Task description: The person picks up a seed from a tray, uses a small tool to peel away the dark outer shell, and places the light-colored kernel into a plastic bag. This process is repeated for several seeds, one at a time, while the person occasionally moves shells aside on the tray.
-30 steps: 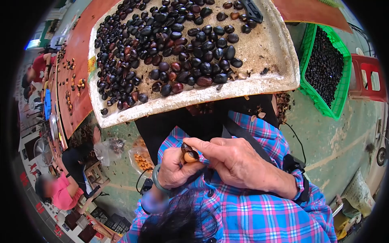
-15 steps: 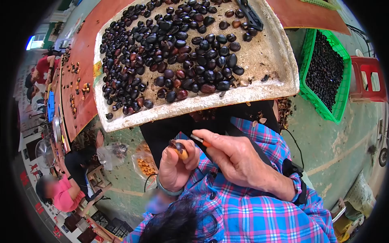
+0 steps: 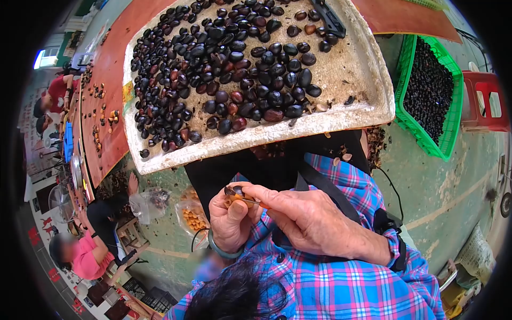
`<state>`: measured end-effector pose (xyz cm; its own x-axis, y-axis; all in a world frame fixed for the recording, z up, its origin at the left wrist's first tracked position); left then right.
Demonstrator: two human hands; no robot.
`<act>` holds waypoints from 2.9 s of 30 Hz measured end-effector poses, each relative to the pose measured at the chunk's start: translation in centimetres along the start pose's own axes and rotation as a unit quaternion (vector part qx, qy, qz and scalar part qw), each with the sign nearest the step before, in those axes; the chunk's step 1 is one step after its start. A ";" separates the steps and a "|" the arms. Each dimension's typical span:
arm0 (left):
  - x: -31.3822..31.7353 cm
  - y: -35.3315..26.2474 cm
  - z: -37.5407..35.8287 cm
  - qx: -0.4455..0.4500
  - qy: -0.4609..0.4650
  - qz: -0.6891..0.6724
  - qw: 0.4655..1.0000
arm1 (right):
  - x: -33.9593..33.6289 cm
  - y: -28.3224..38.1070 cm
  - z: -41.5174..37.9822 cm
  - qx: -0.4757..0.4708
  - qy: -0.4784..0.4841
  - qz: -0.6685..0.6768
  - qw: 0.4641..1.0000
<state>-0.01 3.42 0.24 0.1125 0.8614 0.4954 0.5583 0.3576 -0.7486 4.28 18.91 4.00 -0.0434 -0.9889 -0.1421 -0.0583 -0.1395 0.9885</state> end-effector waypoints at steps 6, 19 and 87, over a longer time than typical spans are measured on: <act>0.1 0.0 0.0 0.023 -0.016 0.024 0.999 | -0.3 0.3 -0.1 -0.017 0.009 -0.059 0.998; -0.2 0.2 0.2 0.004 0.027 -0.012 1.000 | -0.4 0.4 -0.1 -0.036 0.010 -0.101 0.994; -1.4 0.2 1.1 0.048 0.056 -0.137 0.988 | -0.1 -2.8 0.7 0.057 -0.169 -0.048 0.983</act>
<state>-1.01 2.66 -1.12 0.0616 0.6836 0.7273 0.5006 0.6092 -0.6150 3.74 19.47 1.22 -0.3590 -0.8954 -0.2633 -0.1899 -0.2061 0.9599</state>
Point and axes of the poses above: each hand's wrist, its own z-axis towards the middle knuckle, its own x-axis out of the palm, y = z × x, the point moved 2 cm from there along z, towards the middle knuckle, and after that the axes turned 12 degrees about -y, right-handed, at the moved point
